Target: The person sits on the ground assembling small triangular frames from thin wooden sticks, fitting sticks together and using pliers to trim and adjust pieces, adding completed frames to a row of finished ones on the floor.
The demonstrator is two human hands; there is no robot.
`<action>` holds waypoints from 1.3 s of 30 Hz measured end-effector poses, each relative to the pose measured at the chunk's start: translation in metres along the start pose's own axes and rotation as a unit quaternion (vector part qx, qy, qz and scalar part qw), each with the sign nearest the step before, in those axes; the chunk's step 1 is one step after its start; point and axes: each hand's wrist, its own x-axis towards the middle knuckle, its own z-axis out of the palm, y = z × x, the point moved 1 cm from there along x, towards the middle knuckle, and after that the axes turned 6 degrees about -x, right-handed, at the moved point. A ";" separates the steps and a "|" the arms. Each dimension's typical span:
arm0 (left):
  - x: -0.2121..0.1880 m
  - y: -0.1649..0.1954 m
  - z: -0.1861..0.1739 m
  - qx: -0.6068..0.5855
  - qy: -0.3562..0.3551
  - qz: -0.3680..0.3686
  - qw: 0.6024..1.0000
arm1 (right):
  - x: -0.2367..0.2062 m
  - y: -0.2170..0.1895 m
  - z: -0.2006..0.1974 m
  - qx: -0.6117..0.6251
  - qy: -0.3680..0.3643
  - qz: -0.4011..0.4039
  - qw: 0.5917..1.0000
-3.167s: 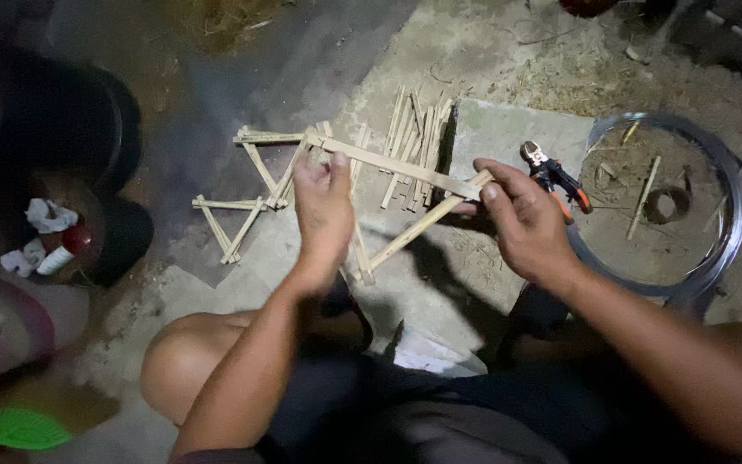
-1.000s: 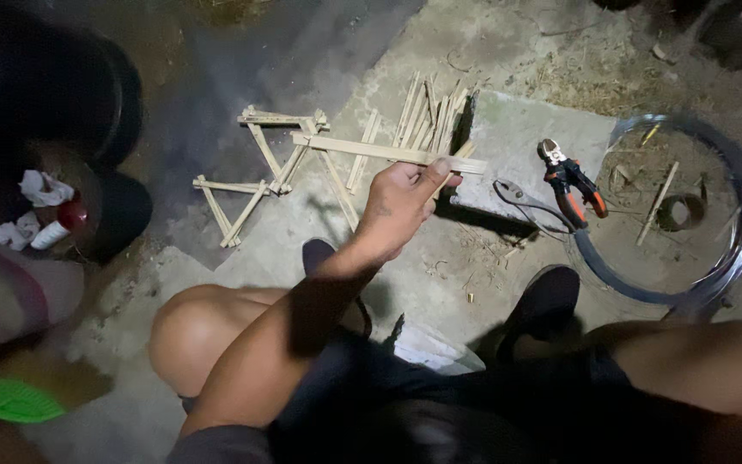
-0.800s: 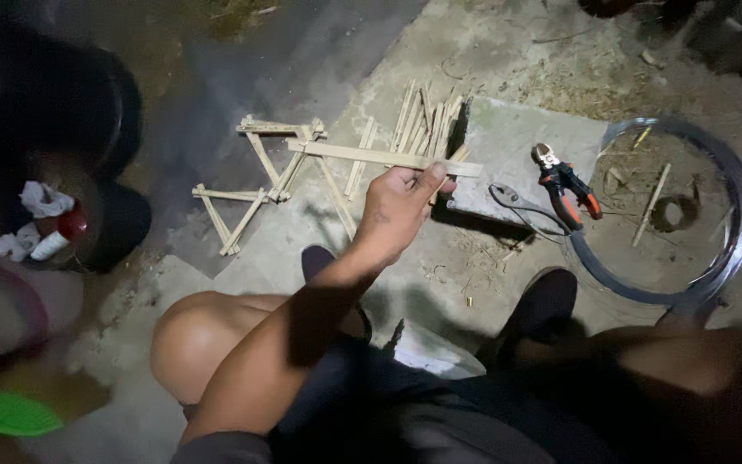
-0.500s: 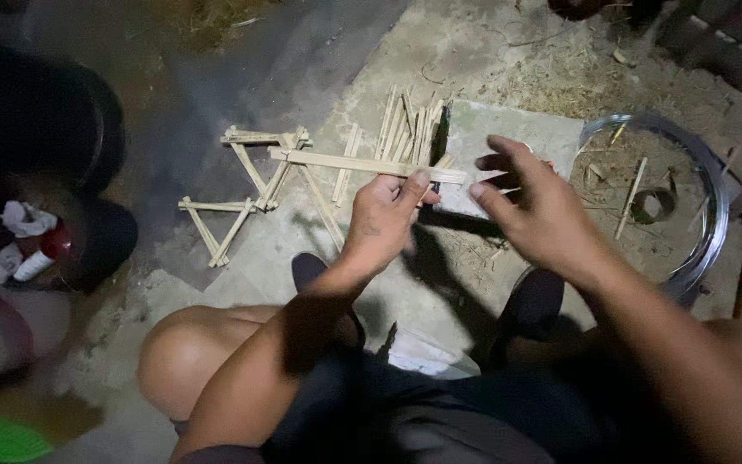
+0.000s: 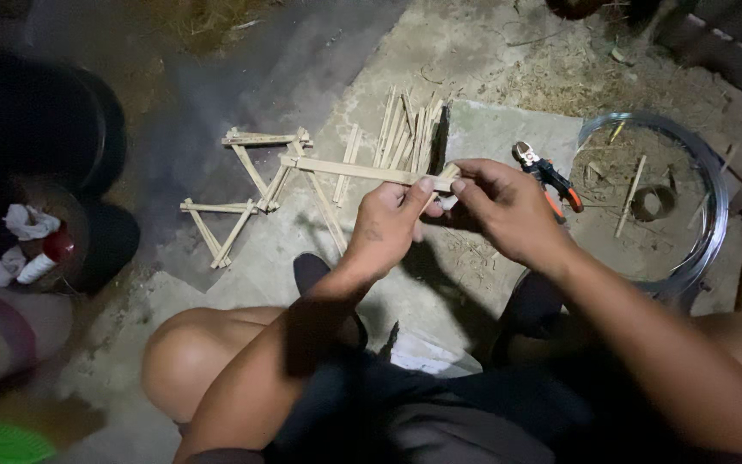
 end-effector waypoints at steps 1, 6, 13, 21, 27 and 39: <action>0.000 0.000 0.000 -0.011 -0.005 -0.006 1.000 | 0.000 0.000 0.000 -0.057 0.007 -0.033 0.998; 0.000 0.002 0.001 -0.100 -0.088 0.033 0.990 | 0.002 -0.002 -0.004 -0.078 -0.021 -0.004 0.997; -0.005 0.024 -0.001 0.081 0.014 0.041 0.996 | -0.021 -0.085 -0.021 -0.274 -0.029 -0.108 0.955; -0.002 0.016 -0.026 0.169 0.055 -0.043 0.983 | -0.076 -0.057 -0.199 -0.377 0.248 -0.097 0.887; -0.004 -0.007 -0.053 0.159 0.075 -0.060 0.983 | -0.096 0.060 -0.222 -0.381 0.336 -0.029 0.861; 0.007 -0.016 -0.078 0.096 0.077 -0.104 0.987 | -0.159 0.270 -0.147 0.436 0.613 0.218 0.621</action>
